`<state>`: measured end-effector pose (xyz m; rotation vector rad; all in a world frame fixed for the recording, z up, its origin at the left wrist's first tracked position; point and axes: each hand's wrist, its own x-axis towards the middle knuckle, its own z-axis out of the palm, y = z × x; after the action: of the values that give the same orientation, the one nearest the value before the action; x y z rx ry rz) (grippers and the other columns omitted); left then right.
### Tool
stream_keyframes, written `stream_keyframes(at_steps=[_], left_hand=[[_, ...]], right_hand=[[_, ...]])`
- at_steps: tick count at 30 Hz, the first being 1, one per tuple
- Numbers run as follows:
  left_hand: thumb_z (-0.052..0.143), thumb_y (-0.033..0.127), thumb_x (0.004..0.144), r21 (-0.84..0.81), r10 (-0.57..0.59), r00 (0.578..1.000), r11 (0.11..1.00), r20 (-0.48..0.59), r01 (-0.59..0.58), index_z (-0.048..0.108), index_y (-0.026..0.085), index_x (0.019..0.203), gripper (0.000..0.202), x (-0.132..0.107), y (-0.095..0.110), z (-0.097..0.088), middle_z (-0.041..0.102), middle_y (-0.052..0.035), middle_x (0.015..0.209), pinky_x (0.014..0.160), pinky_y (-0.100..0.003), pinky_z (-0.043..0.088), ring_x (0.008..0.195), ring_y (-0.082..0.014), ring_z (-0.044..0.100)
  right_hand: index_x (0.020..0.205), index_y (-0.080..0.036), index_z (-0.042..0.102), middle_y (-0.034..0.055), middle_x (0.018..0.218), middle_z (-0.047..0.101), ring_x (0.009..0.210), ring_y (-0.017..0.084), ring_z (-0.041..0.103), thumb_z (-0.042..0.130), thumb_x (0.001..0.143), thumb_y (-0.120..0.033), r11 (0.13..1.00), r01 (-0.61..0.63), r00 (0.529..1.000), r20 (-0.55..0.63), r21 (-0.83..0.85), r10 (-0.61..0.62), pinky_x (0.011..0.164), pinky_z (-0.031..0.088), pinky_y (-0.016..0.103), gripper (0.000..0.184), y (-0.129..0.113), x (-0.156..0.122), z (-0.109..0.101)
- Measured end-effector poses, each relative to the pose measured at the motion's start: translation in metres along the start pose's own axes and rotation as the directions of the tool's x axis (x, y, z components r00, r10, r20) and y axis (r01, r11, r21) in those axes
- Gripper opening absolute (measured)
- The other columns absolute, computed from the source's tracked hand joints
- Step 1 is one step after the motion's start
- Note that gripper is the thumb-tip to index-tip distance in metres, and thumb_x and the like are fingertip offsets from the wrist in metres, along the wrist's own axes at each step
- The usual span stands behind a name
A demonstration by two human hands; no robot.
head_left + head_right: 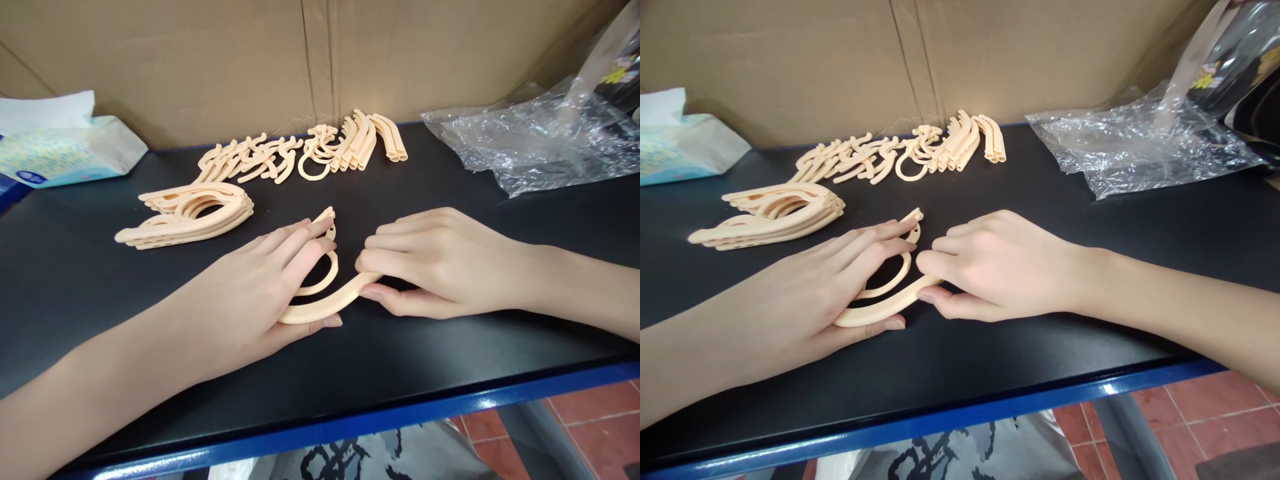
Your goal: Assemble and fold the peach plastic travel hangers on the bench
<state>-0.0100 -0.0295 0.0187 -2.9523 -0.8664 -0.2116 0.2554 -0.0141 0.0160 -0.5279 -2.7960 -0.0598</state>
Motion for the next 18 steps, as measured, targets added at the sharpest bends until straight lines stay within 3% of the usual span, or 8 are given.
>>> stream_keyframes(at_steps=[18], left_hand=[[0.040,0.062,0.109,-0.037,-0.004,1.000,0.999,0.012,0.005,0.053,0.008,0.140,0.063,-0.0024,-0.0014,0.0012,0.051,-0.0250,0.160,0.114,-0.055,0.053,0.145,-0.0392,0.055]], right_hand=[[0.084,-0.019,0.061,-0.0019,0.072,0.061,0.063,0.013,0.049,0.043,0.111,-0.029,1.000,0.019,0.999,-0.047,-0.018,-0.020,0.060,0.034,0.029,0.034,-0.0008,0.0009,0.0005]])
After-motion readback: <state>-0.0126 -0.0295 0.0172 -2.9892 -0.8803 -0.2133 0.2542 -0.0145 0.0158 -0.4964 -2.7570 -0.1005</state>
